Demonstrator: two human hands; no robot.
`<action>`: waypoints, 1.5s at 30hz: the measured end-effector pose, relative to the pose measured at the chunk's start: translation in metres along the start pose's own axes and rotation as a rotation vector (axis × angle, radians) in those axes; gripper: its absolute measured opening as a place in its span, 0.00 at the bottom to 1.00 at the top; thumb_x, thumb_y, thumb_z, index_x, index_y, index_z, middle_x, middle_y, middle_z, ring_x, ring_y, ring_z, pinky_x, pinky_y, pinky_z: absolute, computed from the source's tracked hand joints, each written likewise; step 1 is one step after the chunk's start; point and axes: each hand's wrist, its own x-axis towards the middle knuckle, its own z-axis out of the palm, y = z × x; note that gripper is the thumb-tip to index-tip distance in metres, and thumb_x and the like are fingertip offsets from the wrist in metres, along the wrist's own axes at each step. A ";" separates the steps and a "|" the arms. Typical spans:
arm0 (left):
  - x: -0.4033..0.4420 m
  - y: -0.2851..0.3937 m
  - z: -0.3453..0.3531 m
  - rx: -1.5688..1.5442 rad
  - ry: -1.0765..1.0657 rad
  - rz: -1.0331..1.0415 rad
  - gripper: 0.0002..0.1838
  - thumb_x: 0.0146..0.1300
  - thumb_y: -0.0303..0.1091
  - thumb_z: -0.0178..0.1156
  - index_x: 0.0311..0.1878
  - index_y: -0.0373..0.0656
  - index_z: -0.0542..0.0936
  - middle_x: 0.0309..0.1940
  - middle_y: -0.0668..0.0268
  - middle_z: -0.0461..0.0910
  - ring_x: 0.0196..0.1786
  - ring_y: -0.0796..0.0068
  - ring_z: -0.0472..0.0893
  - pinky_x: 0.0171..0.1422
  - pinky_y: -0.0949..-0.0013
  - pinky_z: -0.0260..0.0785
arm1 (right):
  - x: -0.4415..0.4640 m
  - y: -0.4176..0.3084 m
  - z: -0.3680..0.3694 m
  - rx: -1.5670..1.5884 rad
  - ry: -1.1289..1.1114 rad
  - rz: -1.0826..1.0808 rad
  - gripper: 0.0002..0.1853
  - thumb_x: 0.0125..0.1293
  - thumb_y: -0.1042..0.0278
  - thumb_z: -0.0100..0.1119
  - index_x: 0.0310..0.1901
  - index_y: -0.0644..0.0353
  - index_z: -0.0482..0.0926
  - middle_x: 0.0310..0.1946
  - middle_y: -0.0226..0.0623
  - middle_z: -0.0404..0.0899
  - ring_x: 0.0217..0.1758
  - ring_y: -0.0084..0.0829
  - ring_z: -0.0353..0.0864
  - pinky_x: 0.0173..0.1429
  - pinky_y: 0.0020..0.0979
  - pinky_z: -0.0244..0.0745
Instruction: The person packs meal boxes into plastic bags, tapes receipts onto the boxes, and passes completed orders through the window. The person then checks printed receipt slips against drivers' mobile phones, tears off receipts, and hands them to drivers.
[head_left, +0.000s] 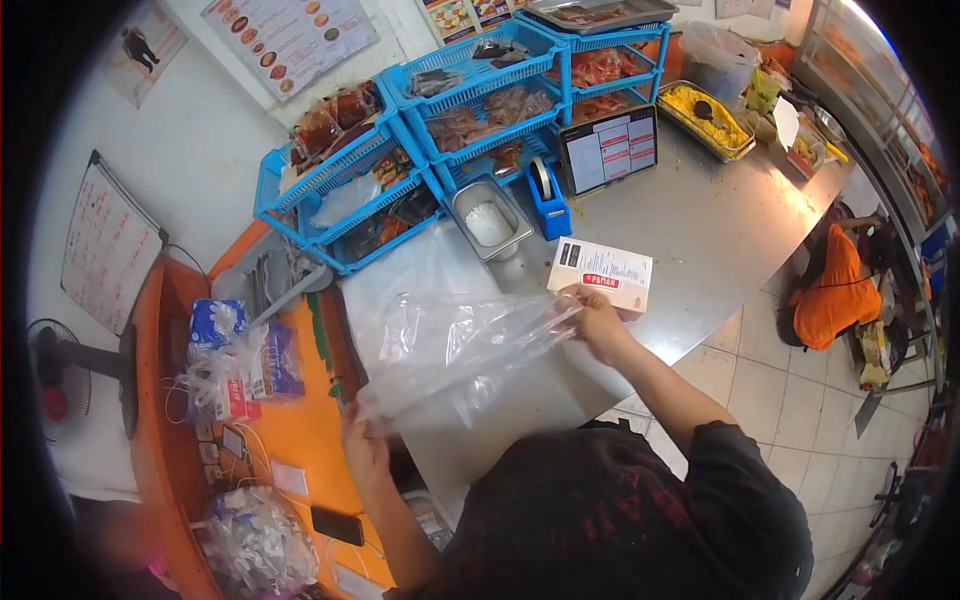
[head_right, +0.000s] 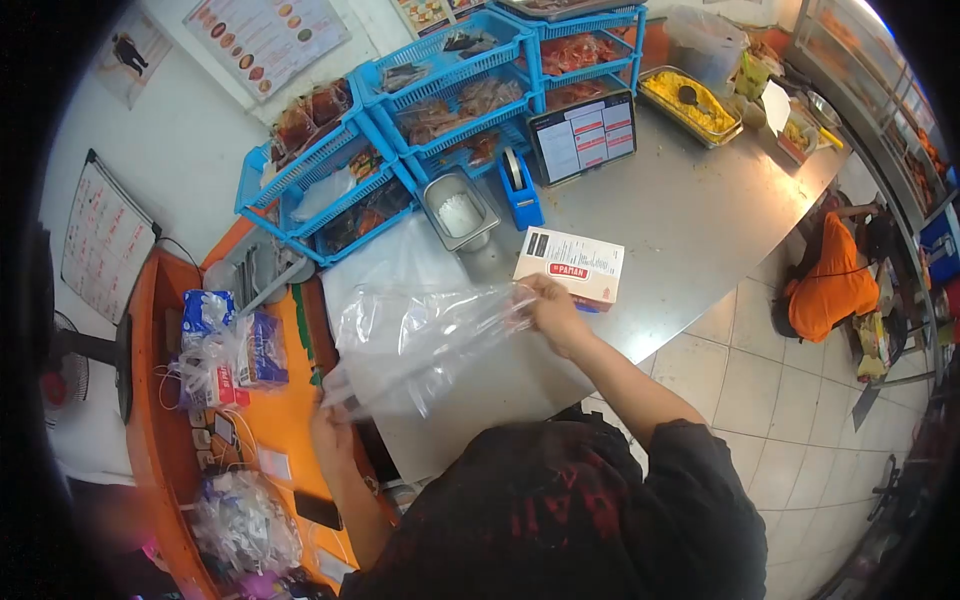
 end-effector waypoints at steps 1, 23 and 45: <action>-0.012 0.007 0.004 -0.032 -0.136 -0.222 0.09 0.58 0.34 0.51 0.32 0.37 0.74 0.27 0.63 0.75 0.30 0.68 0.76 0.33 0.70 0.71 | 0.005 -0.016 -0.001 0.456 -0.048 0.358 0.09 0.59 0.70 0.45 0.37 0.66 0.72 0.35 0.43 0.76 0.29 0.36 0.78 0.34 0.34 0.75; -0.029 -0.102 0.051 0.325 -0.653 -0.530 0.26 0.56 0.37 0.59 0.55 0.33 0.67 0.42 0.61 0.75 0.44 0.72 0.74 0.51 0.71 0.65 | 0.018 -0.089 0.048 0.091 -0.122 -0.171 0.09 0.56 0.70 0.54 0.34 0.66 0.70 0.31 0.41 0.73 0.33 0.39 0.73 0.39 0.39 0.66; -0.005 -0.034 0.061 1.511 -1.445 0.188 0.30 0.44 0.43 0.65 0.51 0.39 0.71 0.53 0.49 0.67 0.56 0.52 0.66 0.61 0.55 0.55 | -0.025 0.016 0.049 -1.317 -1.082 0.021 0.19 0.51 0.67 0.55 0.47 0.58 0.71 0.42 0.50 0.75 0.46 0.43 0.76 0.46 0.40 0.72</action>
